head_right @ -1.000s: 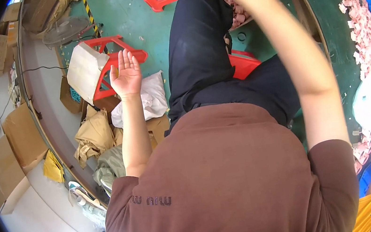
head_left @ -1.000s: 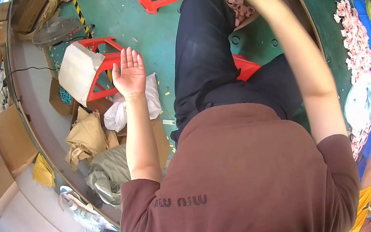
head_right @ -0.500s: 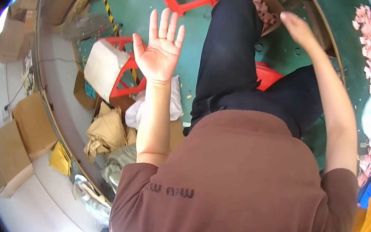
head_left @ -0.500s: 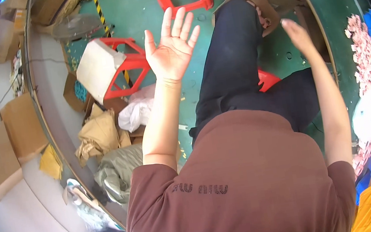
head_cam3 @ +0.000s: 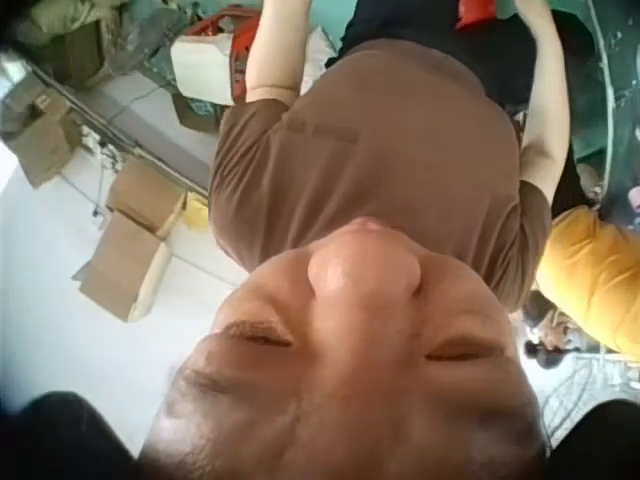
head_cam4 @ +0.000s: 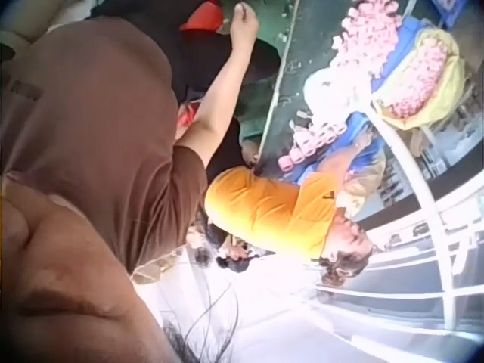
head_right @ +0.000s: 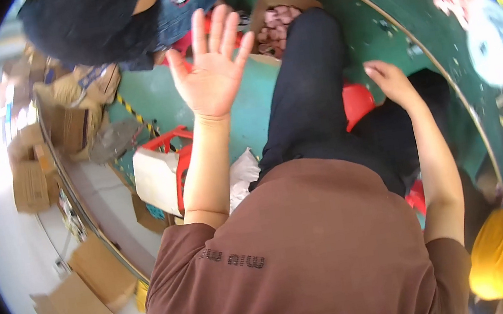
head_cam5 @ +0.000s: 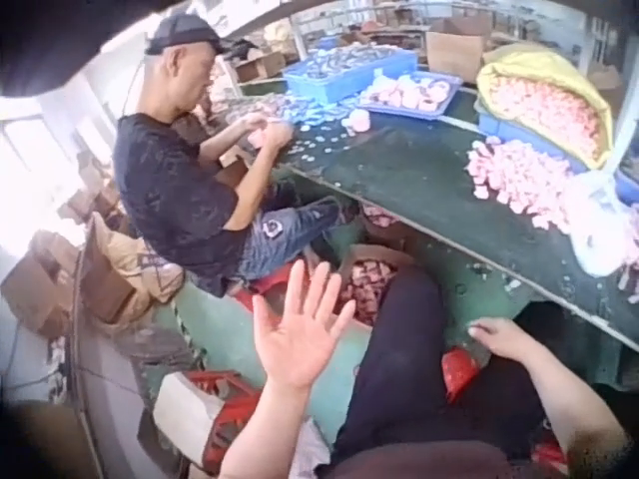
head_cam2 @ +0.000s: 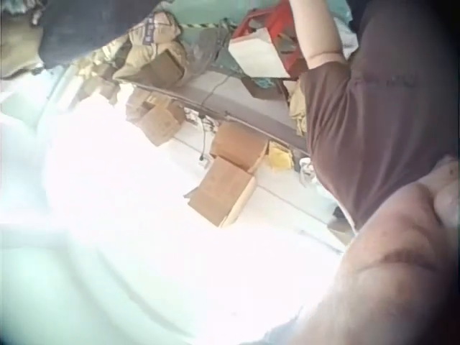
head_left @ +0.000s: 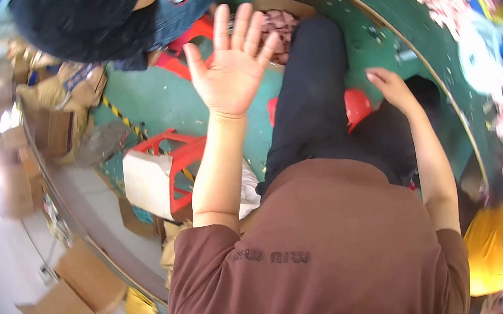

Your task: Assembling internal electronic parts into pink plastic housings and then packing the assembled units into a cardboard box.

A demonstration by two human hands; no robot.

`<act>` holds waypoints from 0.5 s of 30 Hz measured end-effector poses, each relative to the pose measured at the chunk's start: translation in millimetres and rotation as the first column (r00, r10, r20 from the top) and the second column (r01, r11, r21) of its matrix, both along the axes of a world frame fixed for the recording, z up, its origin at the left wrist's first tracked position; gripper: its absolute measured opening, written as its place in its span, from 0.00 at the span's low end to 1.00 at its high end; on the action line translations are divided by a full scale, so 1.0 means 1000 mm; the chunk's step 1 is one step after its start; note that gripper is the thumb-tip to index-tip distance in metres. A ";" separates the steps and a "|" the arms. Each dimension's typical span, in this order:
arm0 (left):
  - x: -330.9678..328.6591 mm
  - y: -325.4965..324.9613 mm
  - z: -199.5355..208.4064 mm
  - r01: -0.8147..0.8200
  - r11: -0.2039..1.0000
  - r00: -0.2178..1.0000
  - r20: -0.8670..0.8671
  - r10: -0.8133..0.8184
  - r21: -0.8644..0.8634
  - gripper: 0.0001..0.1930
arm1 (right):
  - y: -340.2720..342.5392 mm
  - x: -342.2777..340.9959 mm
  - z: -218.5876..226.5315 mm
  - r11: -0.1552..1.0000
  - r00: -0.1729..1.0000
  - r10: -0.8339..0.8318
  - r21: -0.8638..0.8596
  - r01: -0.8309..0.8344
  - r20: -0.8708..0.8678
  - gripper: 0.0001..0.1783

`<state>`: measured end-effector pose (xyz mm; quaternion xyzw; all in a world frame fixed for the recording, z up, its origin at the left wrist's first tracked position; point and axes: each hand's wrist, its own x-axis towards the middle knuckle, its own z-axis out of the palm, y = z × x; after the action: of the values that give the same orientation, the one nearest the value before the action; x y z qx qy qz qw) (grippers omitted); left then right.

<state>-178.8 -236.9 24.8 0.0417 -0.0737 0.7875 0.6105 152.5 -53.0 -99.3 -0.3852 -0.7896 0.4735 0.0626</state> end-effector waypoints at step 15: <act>0.009 0.018 -0.012 -0.067 0.996 0.991 -0.117 0.060 -0.059 0.36 | -0.060 -0.092 -0.002 0.554 0.749 0.646 0.765 -0.328 -0.147 0.23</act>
<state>-169.8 -218.7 13.2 0.0702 -0.0122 0.8047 0.5894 60.4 -112.6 -101.2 0.0188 -0.9505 0.2070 0.2309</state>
